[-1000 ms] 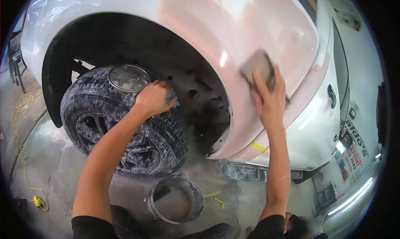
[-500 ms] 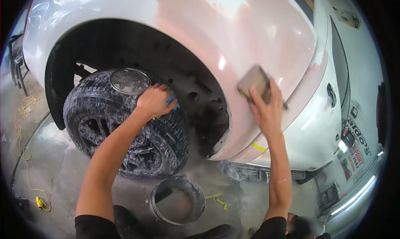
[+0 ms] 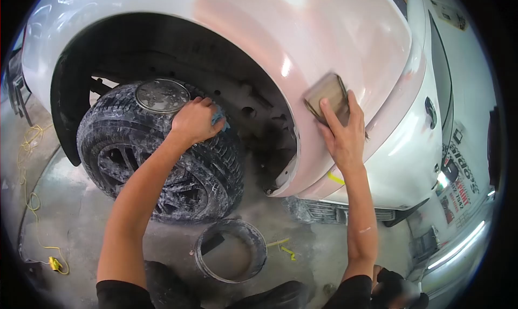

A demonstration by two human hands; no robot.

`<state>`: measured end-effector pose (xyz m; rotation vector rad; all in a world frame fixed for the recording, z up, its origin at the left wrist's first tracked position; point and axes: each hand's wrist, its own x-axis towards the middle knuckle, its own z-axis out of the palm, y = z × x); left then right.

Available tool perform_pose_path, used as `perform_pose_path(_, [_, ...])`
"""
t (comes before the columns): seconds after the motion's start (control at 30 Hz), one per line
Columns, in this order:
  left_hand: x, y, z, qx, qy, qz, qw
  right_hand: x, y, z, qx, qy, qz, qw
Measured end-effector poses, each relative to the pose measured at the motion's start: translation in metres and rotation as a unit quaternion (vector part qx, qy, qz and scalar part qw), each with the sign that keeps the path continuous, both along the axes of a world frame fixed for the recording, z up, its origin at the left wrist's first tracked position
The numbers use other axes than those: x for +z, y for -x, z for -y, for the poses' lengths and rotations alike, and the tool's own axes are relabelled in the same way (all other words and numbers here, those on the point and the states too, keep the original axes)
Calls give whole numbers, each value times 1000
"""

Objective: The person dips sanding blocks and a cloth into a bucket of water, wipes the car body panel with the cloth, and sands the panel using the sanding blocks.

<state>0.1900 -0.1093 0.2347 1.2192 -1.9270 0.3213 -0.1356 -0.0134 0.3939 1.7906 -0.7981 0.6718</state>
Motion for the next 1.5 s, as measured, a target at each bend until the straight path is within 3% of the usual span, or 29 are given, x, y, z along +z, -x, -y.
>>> perform_pose_path(0.13, [1,-1,-1,-11,7,-3,1000,60,-106,13,69,48,7,996])
perform_pose_path(0.2, [-2,-3,3,-19,21,-13,1000,90,-147,21,10,73,-6,997])
perform_pose_path(0.3, [-4,-7,3,-17,0,16,1000,85,-126,16,47,54,-22,997])
perform_pose_path(0.47, [-6,2,1,2,21,8,1000,-47,37,7,6,13,15,1000])
perform_pose_path(0.53, [-2,-1,2,10,22,9,1000,-54,36,6,8,22,28,999])
perform_pose_path(0.57, [-2,-2,3,5,10,13,1000,-55,36,6,10,22,39,999])
perform_pose_path(0.7, [4,0,-4,-3,-9,-1,1000,57,-85,13,85,45,-20,995])
perform_pose_path(0.77, [-5,-2,3,-3,13,-2,1000,85,-120,19,62,61,-42,995])
perform_pose_path(0.87, [-4,-4,2,-6,18,-4,1000,64,-90,8,57,33,-29,997])
perform_pose_path(1.0, [-2,-3,0,-11,6,-8,1000,-37,44,5,-13,-16,6,1000])
perform_pose_path(1.07, [1,-3,2,-13,-14,-11,1000,-48,54,7,1,4,16,1000])
perform_pose_path(1.1, [2,-3,0,-13,-27,-12,999,-50,53,8,10,11,21,1000])
perform_pose_path(1.27, [-1,-2,1,-19,-4,-11,1000,76,-131,14,65,74,-55,994])
perform_pose_path(1.37, [-3,-5,1,-18,2,-3,1000,86,-133,14,66,71,-72,993])
perform_pose_path(1.5, [-5,-6,1,-14,8,10,1000,12,-16,-2,21,-13,-34,999])
